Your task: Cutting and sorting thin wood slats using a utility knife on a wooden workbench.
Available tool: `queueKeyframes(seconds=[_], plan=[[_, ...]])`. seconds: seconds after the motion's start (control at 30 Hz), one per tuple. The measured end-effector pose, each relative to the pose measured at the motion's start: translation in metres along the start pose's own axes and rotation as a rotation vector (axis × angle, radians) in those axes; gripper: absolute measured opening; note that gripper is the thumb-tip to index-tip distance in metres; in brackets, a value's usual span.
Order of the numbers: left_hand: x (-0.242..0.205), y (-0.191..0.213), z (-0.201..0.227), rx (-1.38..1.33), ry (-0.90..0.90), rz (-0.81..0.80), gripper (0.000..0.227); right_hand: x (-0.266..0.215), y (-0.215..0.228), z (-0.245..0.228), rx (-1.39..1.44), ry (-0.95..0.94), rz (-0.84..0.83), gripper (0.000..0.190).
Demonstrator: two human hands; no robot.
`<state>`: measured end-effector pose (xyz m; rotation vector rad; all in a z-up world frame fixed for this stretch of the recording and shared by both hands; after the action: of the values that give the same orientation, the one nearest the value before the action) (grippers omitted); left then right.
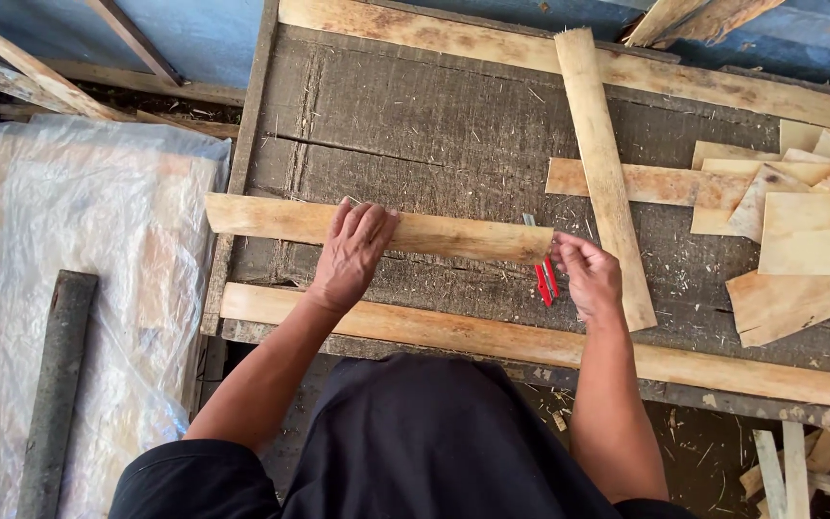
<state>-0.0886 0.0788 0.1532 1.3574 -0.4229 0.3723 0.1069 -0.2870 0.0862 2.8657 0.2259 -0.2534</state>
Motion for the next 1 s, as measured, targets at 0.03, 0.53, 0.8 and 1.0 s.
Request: queueKeyframes(seconds=[0.03,0.53,0.8,1.0], plan=[[-0.001,0.0,0.002,0.011,-0.01,-0.013,0.06,0.004,-0.003,0.006,0.02,0.006,-0.008,0.023],[0.002,-0.009,0.015,0.013,-0.018,-0.015,0.057,0.006,0.009,0.002,-0.034,0.054,-0.091,0.015],[0.009,-0.017,0.028,0.091,0.047,-0.058,0.054,-0.024,-0.004,-0.045,-0.486,0.358,0.253,0.009],[0.002,-0.029,-0.004,-0.073,0.479,-0.122,0.062,-0.039,-0.042,-0.06,-0.665,0.434,0.232,0.025]])
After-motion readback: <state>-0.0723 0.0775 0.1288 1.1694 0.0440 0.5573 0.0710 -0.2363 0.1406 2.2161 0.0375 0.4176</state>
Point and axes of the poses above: each hand's wrist, its own x-axis towards the middle knuckle, its own y-axis out of the back of the hand, z = x × y, the point moved 3 cm from there along x, towards the middle knuckle, and after that the axes turned 8 degrees about z, right-handed, at the moved point
